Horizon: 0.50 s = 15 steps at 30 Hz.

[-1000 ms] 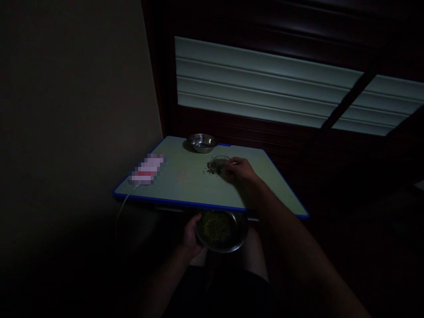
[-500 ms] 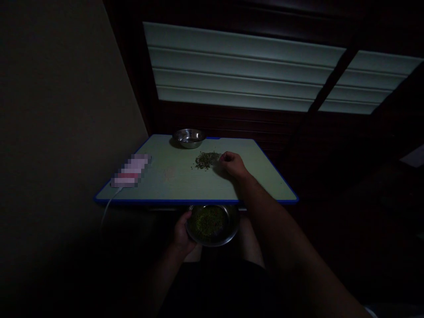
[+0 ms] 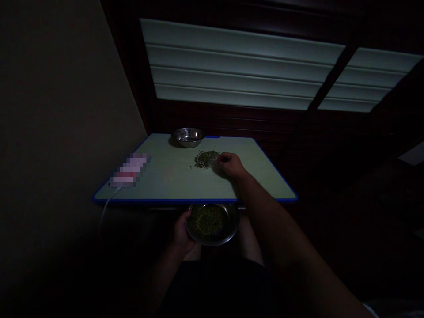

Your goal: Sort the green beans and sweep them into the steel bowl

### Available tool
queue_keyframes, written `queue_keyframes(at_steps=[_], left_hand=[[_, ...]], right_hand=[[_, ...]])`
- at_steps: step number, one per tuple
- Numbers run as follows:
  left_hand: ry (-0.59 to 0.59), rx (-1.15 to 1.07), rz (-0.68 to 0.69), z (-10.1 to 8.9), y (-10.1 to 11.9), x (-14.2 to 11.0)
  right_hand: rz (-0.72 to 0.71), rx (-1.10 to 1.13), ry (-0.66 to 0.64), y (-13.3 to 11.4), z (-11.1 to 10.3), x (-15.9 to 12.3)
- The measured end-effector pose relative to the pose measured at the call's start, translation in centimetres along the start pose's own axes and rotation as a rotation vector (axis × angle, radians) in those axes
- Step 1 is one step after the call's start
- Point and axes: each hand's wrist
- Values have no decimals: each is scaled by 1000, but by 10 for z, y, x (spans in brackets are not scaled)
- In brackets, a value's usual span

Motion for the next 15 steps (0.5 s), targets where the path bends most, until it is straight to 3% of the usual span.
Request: queue_keyframes(at_steps=[15], left_hand=[[24, 0, 3, -1, 0, 2]], right_hand=[[6, 37, -5, 6, 1, 4]])
Point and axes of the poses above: each hand's wrist, its own x-axis towards the middle knuckle, its own z-axis out of the palm, y = z × x, and after that the axes turned 10 degrees about y, right-handed
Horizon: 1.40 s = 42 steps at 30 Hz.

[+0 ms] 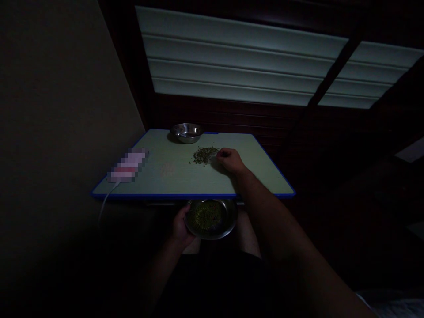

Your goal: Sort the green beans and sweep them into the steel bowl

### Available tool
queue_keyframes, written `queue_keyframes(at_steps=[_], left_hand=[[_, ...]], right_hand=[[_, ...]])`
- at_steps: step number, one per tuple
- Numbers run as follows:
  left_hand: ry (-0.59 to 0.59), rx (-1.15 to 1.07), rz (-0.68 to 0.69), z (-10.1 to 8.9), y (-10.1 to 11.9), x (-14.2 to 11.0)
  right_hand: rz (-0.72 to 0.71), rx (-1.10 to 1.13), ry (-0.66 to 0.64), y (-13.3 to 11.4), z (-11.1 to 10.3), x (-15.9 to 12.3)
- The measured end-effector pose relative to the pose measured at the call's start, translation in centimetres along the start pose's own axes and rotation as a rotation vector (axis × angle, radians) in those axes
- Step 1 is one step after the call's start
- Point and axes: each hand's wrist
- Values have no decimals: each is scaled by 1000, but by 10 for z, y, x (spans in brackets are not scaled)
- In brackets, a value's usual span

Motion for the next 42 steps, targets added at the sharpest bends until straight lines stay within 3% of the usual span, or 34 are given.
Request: queue_keyframes(at_steps=[42], left_hand=[[-28, -21, 12, 2, 1, -1]], right_hand=[[-3, 40, 14, -2, 1, -3]])
Point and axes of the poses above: each hand's wrist, its own x-axis towards the middle knuckle, its own z-axis out of the palm, y = z × x, and after that the axes turned 10 degrees about y, right-handed
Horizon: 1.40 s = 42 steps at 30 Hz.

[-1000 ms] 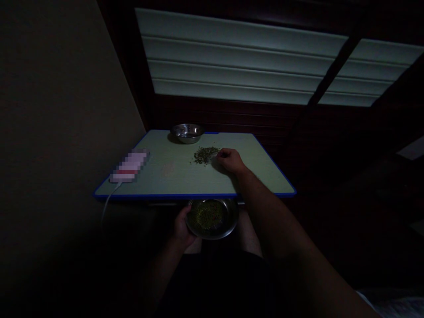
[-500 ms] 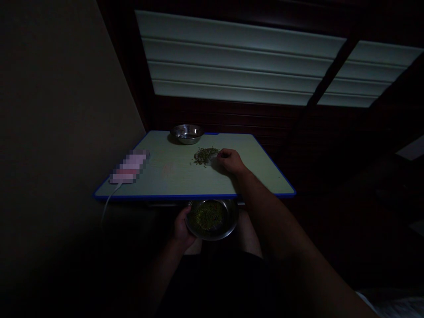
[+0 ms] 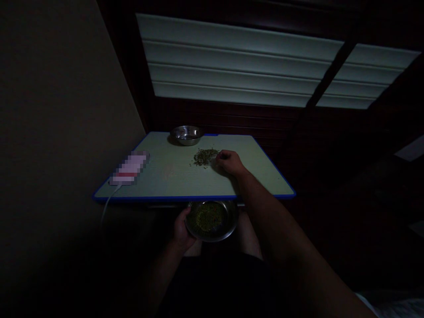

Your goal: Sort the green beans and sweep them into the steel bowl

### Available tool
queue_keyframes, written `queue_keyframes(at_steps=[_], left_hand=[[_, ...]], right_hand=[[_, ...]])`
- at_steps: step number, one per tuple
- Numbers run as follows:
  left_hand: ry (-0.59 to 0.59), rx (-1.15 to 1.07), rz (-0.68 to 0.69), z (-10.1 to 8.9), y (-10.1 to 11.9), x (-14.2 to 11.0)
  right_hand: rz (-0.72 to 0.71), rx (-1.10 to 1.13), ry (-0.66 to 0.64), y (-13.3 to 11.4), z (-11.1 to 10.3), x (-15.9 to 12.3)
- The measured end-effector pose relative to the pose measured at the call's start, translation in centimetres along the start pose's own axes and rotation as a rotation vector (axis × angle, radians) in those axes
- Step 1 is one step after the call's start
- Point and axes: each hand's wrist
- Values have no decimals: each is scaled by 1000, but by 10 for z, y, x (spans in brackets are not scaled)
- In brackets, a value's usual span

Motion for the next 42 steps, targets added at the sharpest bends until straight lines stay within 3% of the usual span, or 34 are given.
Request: queue_keyframes(at_steps=[42], left_hand=[[-15, 25, -9, 1, 0, -3]], right_hand=[[40, 41, -51, 1, 0, 0]])
Point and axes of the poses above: each hand's wrist, its own x-axis towards the middle knuckle, its own z-axis out of the palm, y = z × x, and after that the axes turned 10 degrees about y, right-handed
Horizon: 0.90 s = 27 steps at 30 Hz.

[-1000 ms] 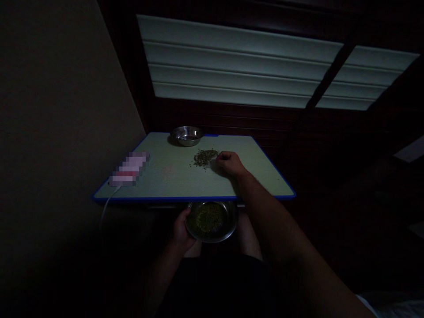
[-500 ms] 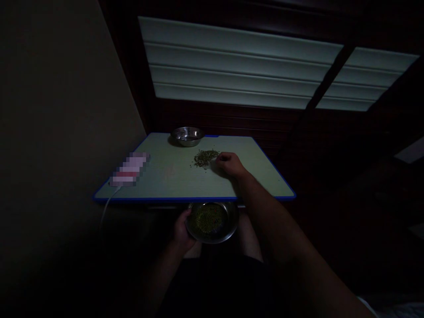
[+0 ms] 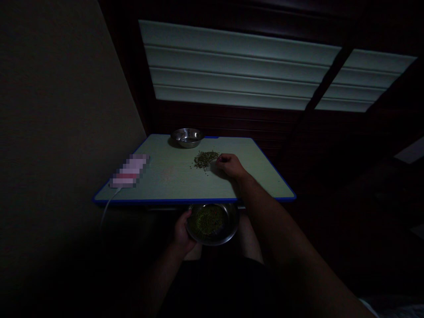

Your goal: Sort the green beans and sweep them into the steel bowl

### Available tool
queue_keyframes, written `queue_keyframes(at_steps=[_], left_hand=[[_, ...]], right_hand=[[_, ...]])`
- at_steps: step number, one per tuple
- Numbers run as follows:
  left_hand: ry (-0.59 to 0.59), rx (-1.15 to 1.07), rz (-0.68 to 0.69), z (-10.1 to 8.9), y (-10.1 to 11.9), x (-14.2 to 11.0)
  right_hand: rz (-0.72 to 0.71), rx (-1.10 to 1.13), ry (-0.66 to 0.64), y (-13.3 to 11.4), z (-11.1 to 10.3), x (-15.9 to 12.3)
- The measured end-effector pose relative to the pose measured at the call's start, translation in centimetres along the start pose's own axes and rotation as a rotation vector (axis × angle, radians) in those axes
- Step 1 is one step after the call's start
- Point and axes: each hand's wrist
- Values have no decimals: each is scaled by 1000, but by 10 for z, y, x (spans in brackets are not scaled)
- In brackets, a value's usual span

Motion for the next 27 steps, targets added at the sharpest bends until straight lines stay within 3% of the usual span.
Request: queue_keyframes(at_steps=[14, 27], left_hand=[[44, 0, -2, 0, -1, 1], [3, -31, -3, -3, -2, 3]], right_hand=[[18, 70, -35, -1, 1, -1], [5, 46, -57, -4, 0, -2]])
Point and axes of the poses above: each hand's wrist, its own x-axis towards the middle knuckle, its own z-axis out of the palm, y = z × x, and after that the axes turned 10 degrees about y, right-handed
